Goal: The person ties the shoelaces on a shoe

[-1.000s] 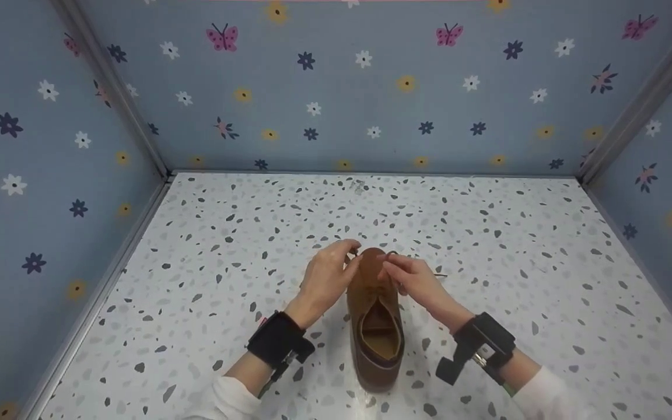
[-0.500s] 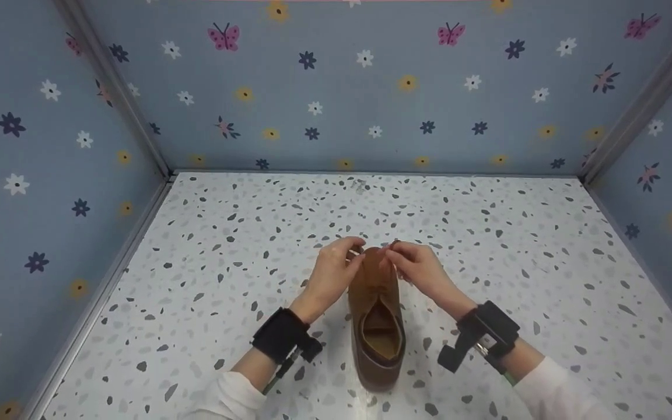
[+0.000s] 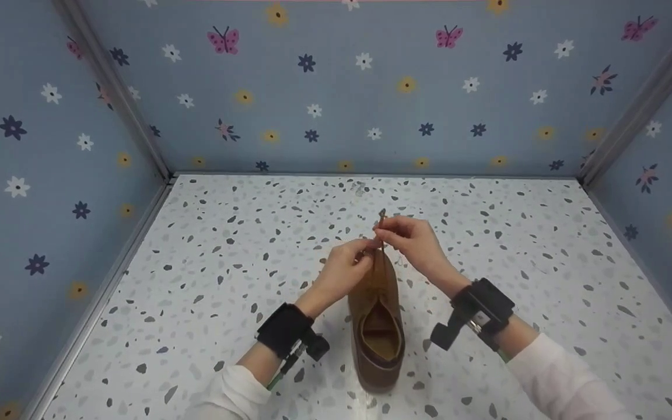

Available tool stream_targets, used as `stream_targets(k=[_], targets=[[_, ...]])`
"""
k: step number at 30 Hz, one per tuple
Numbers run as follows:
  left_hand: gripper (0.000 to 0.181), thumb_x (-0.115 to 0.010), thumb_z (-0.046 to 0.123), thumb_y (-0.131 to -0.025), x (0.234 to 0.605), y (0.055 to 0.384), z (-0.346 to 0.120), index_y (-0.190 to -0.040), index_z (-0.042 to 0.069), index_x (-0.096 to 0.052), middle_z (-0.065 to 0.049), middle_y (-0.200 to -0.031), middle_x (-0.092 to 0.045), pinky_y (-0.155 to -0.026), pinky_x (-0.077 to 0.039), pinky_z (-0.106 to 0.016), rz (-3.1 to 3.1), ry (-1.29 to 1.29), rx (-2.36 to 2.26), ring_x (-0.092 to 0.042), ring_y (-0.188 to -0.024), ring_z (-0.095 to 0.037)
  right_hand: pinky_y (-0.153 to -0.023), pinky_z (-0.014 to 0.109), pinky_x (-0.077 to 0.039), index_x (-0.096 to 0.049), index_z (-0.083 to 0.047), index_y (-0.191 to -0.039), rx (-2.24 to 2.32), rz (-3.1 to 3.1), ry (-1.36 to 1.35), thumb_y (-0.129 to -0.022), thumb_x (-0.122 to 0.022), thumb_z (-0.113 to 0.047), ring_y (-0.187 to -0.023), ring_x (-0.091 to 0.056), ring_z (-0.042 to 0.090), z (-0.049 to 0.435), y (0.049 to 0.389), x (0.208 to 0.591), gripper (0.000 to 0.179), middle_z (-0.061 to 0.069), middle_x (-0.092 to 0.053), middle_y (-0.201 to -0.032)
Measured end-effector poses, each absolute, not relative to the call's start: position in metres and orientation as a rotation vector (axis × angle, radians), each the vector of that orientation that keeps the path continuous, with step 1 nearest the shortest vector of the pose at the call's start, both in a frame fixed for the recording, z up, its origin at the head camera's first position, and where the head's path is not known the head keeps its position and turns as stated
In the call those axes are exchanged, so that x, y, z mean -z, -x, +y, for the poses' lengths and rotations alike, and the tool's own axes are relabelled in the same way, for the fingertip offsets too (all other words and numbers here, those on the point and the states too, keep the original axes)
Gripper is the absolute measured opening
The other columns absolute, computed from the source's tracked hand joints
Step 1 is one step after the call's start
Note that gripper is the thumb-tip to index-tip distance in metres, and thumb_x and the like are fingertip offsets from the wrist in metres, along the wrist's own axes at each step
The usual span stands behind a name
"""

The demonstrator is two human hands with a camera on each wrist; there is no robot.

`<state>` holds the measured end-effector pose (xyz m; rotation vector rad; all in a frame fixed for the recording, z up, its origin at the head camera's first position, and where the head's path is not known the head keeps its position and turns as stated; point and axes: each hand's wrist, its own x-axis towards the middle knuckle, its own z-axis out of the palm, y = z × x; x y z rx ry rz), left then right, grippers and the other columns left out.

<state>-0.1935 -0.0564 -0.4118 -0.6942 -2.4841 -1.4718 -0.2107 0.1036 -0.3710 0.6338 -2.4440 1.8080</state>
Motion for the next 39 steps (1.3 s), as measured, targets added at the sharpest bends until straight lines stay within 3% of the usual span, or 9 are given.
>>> stream_targets(k=[6,11,16,21,27,39], targets=[[0.019,-0.056,0.006,-0.085,0.413,0.194,-0.055,-0.102,0.0,-0.063,-0.002,-0.084,-0.061,-0.065,-0.044,-0.025,-2.485,0.766,1.496,-0.054,-0.074,-0.012,-0.065,0.025,-0.043,-0.066,0.004,-0.094,-1.741,-2.49,-0.674,-0.085,-0.063,-0.006,-0.077,-0.055,0.022,0.094,0.21,0.35,0.014,0.011,-0.064,-0.086],[0.013,-0.06,0.006,-0.087,0.415,0.196,-0.054,-0.097,0.0,-0.065,-0.004,-0.087,-0.064,-0.068,-0.046,-0.025,-2.428,0.835,1.489,-0.058,-0.079,-0.012,-0.066,0.028,-0.043,-0.069,-0.005,-0.096,-1.641,-2.56,-0.726,-0.085,-0.064,-0.014,-0.076,-0.055,0.016,0.089,0.221,0.353,0.015,0.001,-0.065,-0.087],[0.012,-0.058,0.005,-0.088,0.415,0.196,-0.054,-0.095,0.0,-0.066,-0.005,-0.088,-0.064,-0.066,-0.046,-0.024,-2.407,0.829,1.528,-0.058,-0.078,-0.012,-0.074,0.033,-0.042,-0.064,-0.006,-0.107,-1.577,-2.611,-0.798,-0.091,-0.057,-0.019,-0.085,-0.054,0.017,0.09,0.223,0.347,0.023,0.002,-0.064,-0.097],[0.012,-0.056,0.005,-0.089,0.415,0.194,-0.054,-0.095,-0.002,-0.064,-0.005,-0.08,-0.062,-0.057,-0.045,-0.026,-2.409,0.819,1.619,-0.056,-0.065,-0.015,-0.076,0.035,-0.043,-0.06,-0.003,-0.112,-1.593,-2.644,-0.788,-0.093,-0.052,-0.012,-0.087,-0.054,0.02,0.102,0.229,0.356,0.022,0.007,-0.062,-0.1],[0.013,-0.055,0.005,-0.089,0.415,0.193,-0.054,-0.096,-0.003,-0.063,-0.01,-0.082,-0.062,-0.059,-0.045,-0.026,-2.407,0.818,1.634,-0.056,-0.067,-0.014,-0.076,0.035,-0.044,-0.06,-0.001,-0.108,-1.457,-2.749,-0.834,-0.089,-0.054,0.002,-0.088,-0.055,0.022,0.116,0.235,0.379,0.02,0.008,-0.061,-0.101],[0.012,-0.057,0.007,-0.089,0.416,0.194,-0.055,-0.095,0.0,-0.064,-0.006,-0.079,-0.062,-0.059,-0.045,-0.026,-2.417,0.78,1.591,-0.055,-0.066,-0.012,-0.073,0.035,-0.046,-0.06,-0.002,-0.11,-1.404,-2.821,-0.994,-0.086,-0.056,0.005,-0.087,-0.055,0.025,0.114,0.237,0.388,0.026,0.01,-0.059,-0.107]])
